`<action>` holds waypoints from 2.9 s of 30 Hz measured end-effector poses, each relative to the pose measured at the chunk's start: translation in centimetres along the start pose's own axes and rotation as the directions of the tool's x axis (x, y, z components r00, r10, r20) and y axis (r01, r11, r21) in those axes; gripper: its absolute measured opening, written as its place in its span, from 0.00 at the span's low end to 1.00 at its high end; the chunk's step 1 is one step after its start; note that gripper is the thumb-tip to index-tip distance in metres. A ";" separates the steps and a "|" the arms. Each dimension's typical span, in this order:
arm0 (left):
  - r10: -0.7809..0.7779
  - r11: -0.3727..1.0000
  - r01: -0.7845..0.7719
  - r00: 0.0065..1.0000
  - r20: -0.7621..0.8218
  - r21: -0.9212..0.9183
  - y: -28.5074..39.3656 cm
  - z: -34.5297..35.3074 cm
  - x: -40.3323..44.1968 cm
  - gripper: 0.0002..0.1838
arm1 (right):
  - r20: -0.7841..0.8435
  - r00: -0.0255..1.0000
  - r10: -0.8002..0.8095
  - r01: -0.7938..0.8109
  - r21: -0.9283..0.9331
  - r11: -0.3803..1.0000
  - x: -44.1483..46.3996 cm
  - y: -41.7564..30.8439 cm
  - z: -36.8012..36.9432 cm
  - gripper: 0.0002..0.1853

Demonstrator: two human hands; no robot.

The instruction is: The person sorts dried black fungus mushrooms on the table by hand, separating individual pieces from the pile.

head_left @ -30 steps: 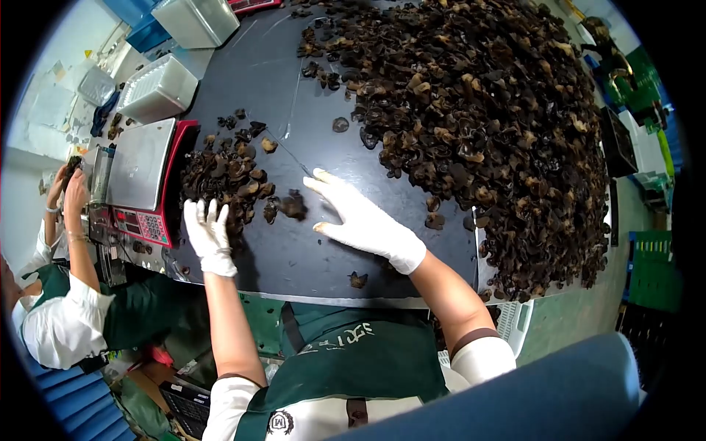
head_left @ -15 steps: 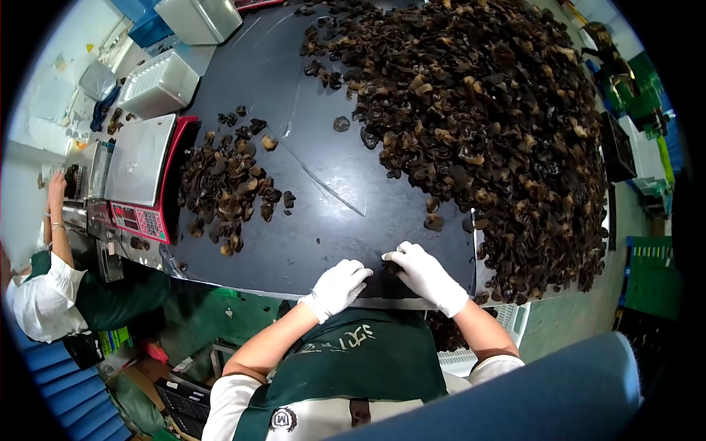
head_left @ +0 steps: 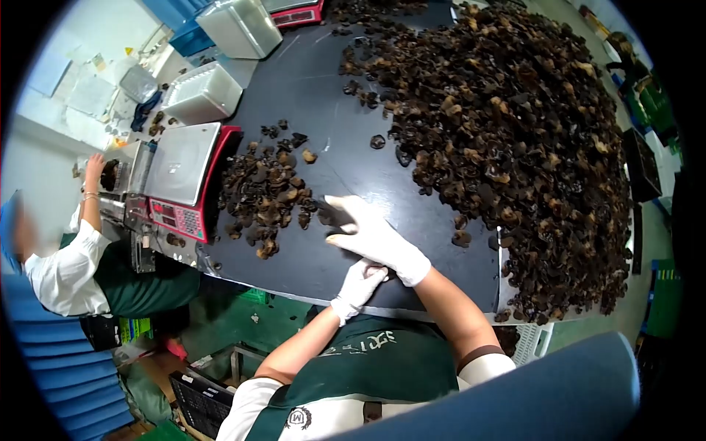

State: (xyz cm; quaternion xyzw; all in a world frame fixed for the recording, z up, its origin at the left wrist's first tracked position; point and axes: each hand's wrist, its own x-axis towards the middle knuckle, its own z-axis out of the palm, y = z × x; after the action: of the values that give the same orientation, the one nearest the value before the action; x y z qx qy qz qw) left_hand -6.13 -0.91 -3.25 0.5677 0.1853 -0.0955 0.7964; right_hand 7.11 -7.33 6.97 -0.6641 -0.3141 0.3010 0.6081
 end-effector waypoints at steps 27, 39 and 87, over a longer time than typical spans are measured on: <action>0.068 0.225 -0.638 0.765 0.641 0.737 5.0 8.2 3.0 0.43 | -0.536 0.835 -0.128 -0.248 -0.573 0.781 -23.0 10.0 -12.5 0.15; -0.082 0.070 -0.864 0.493 0.866 0.499 -0.8 16.1 1.4 0.39 | -0.780 0.626 0.020 -0.247 -0.174 0.953 -25.7 4.6 -13.4 0.14; 0.612 0.271 -0.573 0.722 0.321 0.774 -1.1 6.4 5.9 0.33 | -0.516 0.773 -0.369 -0.349 -0.832 0.432 -7.5 6.9 -20.1 0.24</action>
State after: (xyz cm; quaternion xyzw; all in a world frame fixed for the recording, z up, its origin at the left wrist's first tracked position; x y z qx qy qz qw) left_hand 0.07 -6.97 -4.75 0.9021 -0.0925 0.1437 0.3962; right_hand 18.51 -26.07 1.83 -0.9390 -0.2036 -0.1612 0.2256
